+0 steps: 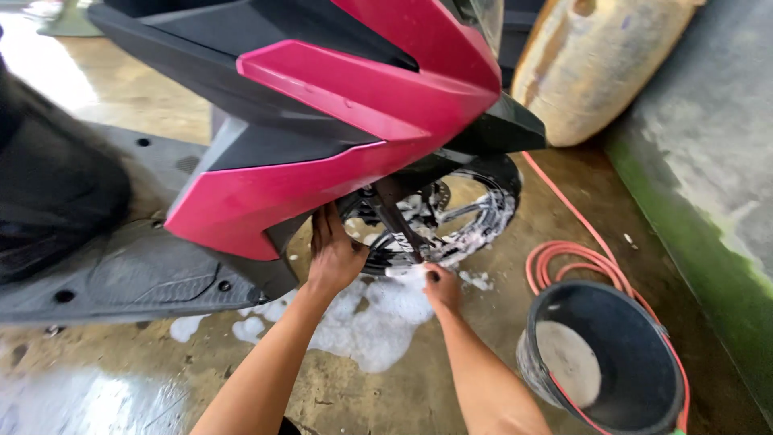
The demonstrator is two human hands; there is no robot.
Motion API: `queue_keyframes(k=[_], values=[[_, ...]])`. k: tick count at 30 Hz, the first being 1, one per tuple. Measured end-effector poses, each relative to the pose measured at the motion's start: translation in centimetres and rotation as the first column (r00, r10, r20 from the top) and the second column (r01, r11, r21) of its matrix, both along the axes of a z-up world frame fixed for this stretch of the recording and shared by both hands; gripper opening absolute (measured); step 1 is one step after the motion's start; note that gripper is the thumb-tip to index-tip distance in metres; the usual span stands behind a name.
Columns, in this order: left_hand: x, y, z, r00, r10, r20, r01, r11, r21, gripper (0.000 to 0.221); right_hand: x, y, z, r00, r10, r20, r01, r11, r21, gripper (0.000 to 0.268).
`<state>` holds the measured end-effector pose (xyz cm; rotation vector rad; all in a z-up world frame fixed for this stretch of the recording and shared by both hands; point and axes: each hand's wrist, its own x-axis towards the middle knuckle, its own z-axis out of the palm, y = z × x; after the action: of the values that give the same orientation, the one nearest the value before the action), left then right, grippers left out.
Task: The person scrubs the front wheel and tire of a pink and black motorcycle using a brush and soapy water. They repeatedly dip the brush into a bucket to reload soap and clean the spokes, rim, and tire surface.
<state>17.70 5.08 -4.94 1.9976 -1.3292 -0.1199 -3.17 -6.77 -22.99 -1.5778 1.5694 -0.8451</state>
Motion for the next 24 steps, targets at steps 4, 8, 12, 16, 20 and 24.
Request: queue_keyframes(k=[4,8,12,16,20,24], values=[[1.1,-0.9,-1.8,1.0,-0.007,0.023,0.007,1.0,-0.016,0.097,1.2,1.9,0.6,0.987,-0.092,-0.129,0.079,0.991,-0.105,0.029],[2.4,0.3,-1.2,0.994,-0.058,0.094,0.064,0.996,-0.056,0.098,1.5,2.6,0.3,0.99,-0.057,-0.126,0.061,0.998,0.03,0.027],[3.2,1.2,-1.2,0.984,-0.131,0.119,0.143,0.985,-0.101,0.1,1.0,3.8,3.6,0.979,-0.136,-0.149,0.137,0.991,-0.008,0.03],[3.4,1.5,-1.2,0.969,-0.146,0.197,0.164,0.983,-0.079,0.096,0.3,1.6,0.3,0.99,0.069,0.124,-0.084,0.99,0.117,0.03],[3.0,1.8,-0.7,0.96,-0.126,0.252,0.136,0.99,-0.021,0.096,0.8,2.1,1.8,0.969,0.004,-0.248,0.015,0.997,0.076,0.027],[2.8,1.6,-0.4,0.942,-0.114,0.315,0.11,0.994,0.029,0.095,1.9,2.2,2.3,0.967,0.18,0.178,-0.212,0.961,0.179,0.03]])
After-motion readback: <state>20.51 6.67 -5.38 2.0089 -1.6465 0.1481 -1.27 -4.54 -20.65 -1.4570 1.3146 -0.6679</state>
